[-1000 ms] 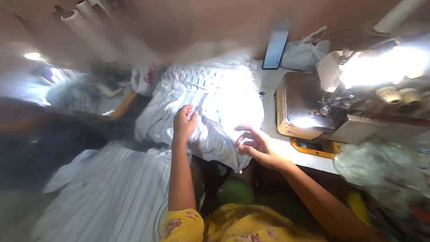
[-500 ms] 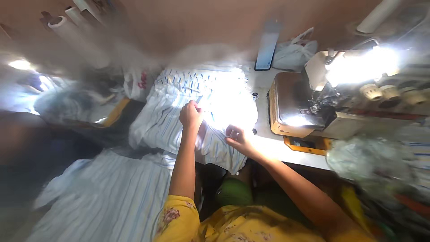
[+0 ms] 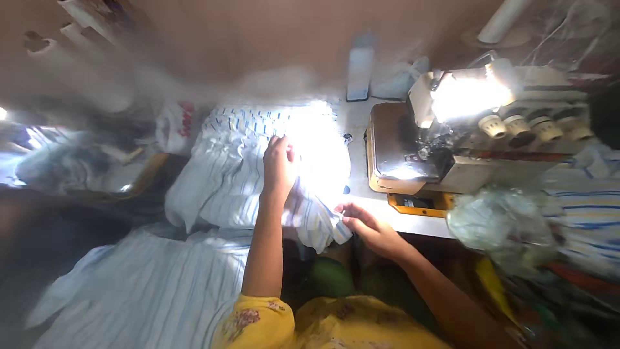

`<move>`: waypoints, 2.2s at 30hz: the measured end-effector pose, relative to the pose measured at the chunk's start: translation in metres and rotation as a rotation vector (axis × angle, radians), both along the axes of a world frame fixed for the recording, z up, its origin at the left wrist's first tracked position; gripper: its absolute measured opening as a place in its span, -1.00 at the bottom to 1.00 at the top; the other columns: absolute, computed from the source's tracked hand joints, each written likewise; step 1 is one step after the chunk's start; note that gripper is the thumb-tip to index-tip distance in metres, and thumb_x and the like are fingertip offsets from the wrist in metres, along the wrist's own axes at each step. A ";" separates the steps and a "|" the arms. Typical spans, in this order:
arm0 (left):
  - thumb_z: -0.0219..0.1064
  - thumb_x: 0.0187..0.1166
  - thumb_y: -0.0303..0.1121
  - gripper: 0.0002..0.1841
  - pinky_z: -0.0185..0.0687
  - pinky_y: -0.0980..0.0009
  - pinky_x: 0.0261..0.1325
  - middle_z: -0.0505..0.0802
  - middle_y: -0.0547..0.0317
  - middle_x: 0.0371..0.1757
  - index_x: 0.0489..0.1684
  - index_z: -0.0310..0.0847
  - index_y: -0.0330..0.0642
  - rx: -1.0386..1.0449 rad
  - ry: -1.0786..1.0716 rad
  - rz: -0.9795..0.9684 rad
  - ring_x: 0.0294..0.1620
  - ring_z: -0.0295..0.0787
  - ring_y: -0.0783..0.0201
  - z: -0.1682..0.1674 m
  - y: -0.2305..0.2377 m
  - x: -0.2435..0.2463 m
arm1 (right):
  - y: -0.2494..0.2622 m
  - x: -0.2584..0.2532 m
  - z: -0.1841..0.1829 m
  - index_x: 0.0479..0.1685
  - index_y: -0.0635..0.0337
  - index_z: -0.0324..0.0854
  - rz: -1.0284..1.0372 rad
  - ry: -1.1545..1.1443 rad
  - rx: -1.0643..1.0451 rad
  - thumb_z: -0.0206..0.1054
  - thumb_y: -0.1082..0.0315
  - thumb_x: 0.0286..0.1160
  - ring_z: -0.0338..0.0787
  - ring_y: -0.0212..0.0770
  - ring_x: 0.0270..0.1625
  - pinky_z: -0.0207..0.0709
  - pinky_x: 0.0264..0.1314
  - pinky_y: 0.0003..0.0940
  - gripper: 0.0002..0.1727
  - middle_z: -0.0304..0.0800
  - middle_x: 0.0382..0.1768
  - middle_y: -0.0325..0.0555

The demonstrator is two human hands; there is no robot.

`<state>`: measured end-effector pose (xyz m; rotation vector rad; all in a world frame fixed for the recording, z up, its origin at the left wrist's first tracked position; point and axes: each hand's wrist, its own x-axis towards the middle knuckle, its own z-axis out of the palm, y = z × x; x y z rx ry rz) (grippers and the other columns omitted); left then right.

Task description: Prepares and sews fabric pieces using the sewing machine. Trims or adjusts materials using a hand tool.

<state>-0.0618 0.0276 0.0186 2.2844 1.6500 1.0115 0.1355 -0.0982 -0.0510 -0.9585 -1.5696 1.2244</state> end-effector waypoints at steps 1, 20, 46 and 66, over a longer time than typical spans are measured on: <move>0.33 0.48 -0.67 -0.85 0.70 -0.05 0.08 0.77 -0.36 -0.03 -0.08 0.69 -0.55 -0.045 0.027 -0.067 -0.06 0.79 -0.19 -0.006 -0.011 -0.011 | -0.006 -0.002 -0.008 0.23 0.49 0.60 -0.042 -0.114 0.052 0.07 0.46 0.63 0.70 -0.52 -0.09 0.57 0.03 -0.62 -0.64 0.77 -0.06 -0.03; 0.43 0.55 -0.36 -0.82 0.54 -0.27 0.13 0.88 -0.21 -0.03 -0.10 0.84 -0.30 -0.431 0.171 0.162 0.12 0.79 -0.22 -0.018 -0.018 -0.012 | -0.006 -0.002 0.006 -0.05 0.31 0.70 -0.014 -0.185 0.113 0.24 0.29 0.64 0.65 -0.63 -0.13 0.49 -0.01 -0.70 -0.75 0.76 -0.17 -0.19; 0.53 0.30 -0.57 -0.96 0.69 0.03 -0.08 0.85 -0.07 -0.39 -0.41 0.80 -0.32 0.182 0.142 -0.349 -0.27 0.84 -0.03 -0.001 -0.048 0.054 | -0.036 0.032 0.011 -0.32 0.20 0.82 -0.247 -0.422 0.475 0.32 0.32 0.41 0.57 -0.40 -0.51 0.43 -0.45 -0.60 -0.81 0.65 -0.55 -0.16; 0.33 0.38 -0.40 -0.85 0.55 0.24 -0.05 0.83 0.07 -0.35 -0.39 0.83 -0.24 0.308 0.077 -0.451 -0.18 0.76 0.12 -0.004 -0.070 0.044 | 0.012 0.003 0.016 -0.16 0.33 0.84 -0.712 -0.312 0.617 0.39 0.41 0.39 0.69 -0.42 -0.40 0.51 -0.35 -0.67 -0.81 0.80 -0.38 -0.04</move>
